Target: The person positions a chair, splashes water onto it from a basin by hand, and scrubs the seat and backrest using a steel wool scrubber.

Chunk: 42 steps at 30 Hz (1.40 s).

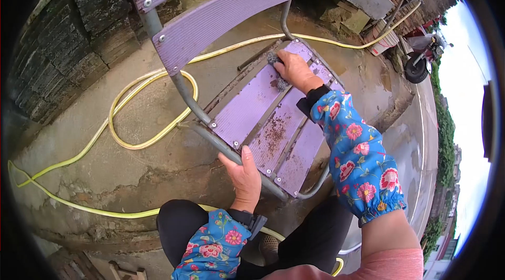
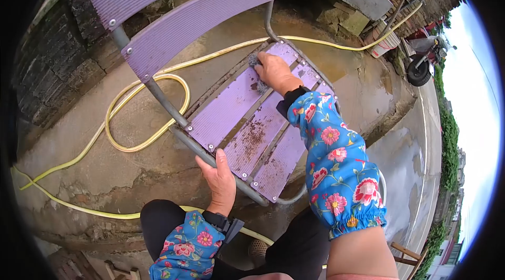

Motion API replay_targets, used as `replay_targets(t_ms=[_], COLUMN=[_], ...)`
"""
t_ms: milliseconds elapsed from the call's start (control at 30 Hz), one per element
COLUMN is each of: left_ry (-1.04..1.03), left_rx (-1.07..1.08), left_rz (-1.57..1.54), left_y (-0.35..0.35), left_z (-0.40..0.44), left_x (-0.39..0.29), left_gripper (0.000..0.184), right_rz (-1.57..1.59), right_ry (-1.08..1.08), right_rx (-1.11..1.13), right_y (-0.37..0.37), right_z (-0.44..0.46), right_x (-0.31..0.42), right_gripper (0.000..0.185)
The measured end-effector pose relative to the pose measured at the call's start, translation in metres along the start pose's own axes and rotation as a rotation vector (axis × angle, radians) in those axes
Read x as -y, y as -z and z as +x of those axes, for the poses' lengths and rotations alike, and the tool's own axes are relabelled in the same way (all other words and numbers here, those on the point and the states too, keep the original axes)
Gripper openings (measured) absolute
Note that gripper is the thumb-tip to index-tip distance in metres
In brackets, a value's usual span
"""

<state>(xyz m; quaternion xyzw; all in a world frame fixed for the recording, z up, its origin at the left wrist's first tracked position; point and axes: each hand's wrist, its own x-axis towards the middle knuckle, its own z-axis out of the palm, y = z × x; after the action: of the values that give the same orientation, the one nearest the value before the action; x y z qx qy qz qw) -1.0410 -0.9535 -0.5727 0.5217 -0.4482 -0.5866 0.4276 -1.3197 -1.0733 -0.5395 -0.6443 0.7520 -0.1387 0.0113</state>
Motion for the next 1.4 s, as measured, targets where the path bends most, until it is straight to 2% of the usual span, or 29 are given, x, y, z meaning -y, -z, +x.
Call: replay_targets(t_ms=[33,67,133,200,233,300,367,467,533,600,667,700,733,767,800,867,900,933,967,1000,1033,1133,1233,1300,1333,1400], left_ry=[-0.052,-0.065,-0.071,-0.128,-0.075,-0.016,-0.088,-0.123,-0.034,-0.078,-0.105,-0.051,-0.038,-0.059,-0.083,-0.084,-0.089,-0.094,-0.099,-0.102,-0.108,-0.110,-0.064,0.172,0.140,0.311], left_rx=[-0.045,-0.040,-0.074,-0.107,-0.071,-0.031,-0.033,-0.009,-0.037,-0.015,-0.104,0.013,0.051,0.012,-0.033,-0.024,-0.042,-0.038,-0.021,-0.008,-0.013,-0.003,0.002,0.078,0.079,0.145], left_rz=[0.016,0.014,0.038,0.099,0.092,0.067,0.089,0.131,0.158,0.117,0.177,0.144,0.169,0.171,0.172,0.184,0.176,0.183,0.177,0.171,0.178,0.150,0.089,-0.002,-0.030,-0.042], left_y=[-0.002,-0.003,-0.004,-0.002,0.001,0.000,-0.002,0.001,0.002,-0.003,-0.005,0.001,0.000,-0.002,-0.001,-0.001,-0.001,0.000,0.001,0.002,0.001,-0.002,0.000,0.005,0.006,0.002], left_z=[0.001,-0.001,-0.001,-0.001,-0.003,-0.002,0.000,-0.001,-0.002,0.003,0.003,-0.001,0.003,0.007,0.009,0.012,0.013,0.015,0.017,0.016,0.015,0.010,0.004,0.012,0.016,-0.020], left_x=[0.007,0.004,-0.004,-0.004,-0.005,-0.012,-0.003,-0.006,-0.007,-0.002,0.009,-0.007,-0.003,0.007,0.016,0.020,0.021,0.022,0.024,0.024,0.022,0.016,0.012,0.018,0.037,0.006], left_gripper=[0.052,0.052,0.051,0.052,0.053,0.053,0.053,0.056,0.058,0.062,0.067,0.076,0.076,0.077,0.078,0.073,0.068,0.068,0.070,0.072,0.072,0.072,0.071,0.072,0.068,0.056], right_rz=[0.112,0.258,0.474,0.450,0.425,0.139,-0.026,-0.087,0.033,0.128,0.091,0.031,-0.037,0.091,0.138,0.291,0.312,0.307,0.489,0.462,0.430,0.423,-0.133,0.174,0.487,1.045], right_ry=[0.069,0.183,0.329,0.414,0.471,0.253,-0.012,-0.203,-0.007,0.226,0.255,0.174,0.087,0.017,-0.173,-0.577,-0.740,-0.818,-1.040,-1.149,-1.344,-1.697,-1.628,-1.664,-1.674,-1.584], right_rx=[0.026,0.038,0.222,0.200,0.203,0.105,0.054,0.010,0.119,0.283,0.420,0.364,0.305,0.082,-0.078,-0.329,-0.363,-0.434,-0.425,-0.438,-0.268,-0.138,0.006,-0.138,-0.266,-0.433], right_y=[-0.007,-0.006,0.007,0.010,0.007,-0.007,-0.004,-0.001,0.000,0.016,0.041,0.047,0.057,0.073,0.089,0.096,0.088,0.067,0.049,0.012,0.009,-0.004,-0.096,-0.094,-0.092,-0.065], right_z=[-0.019,-0.035,-0.058,-0.055,-0.058,-0.032,-0.013,-0.010,-0.026,-0.059,-0.092,-0.110,-0.132,-0.167,-0.209,-0.323,-0.392,-0.469,-0.540,-0.620,-0.661,-0.720,-0.837,-0.817,-0.793,-0.720], right_x=[0.035,0.068,0.126,0.130,0.127,0.067,0.020,0.022,0.034,0.058,0.054,0.034,0.002,-0.029,-0.055,-0.109,-0.136,-0.155,-0.157,-0.172,-0.147,-0.096,-0.139,-0.144,-0.144,-0.131], right_gripper=[0.023,0.022,0.025,0.024,0.023,0.023,0.023,0.023,0.025,0.027,0.028,0.028,0.028,0.028,0.028,0.028,0.028,0.026,0.024,0.022,0.017,0.020,0.022,0.029,0.035,0.041])
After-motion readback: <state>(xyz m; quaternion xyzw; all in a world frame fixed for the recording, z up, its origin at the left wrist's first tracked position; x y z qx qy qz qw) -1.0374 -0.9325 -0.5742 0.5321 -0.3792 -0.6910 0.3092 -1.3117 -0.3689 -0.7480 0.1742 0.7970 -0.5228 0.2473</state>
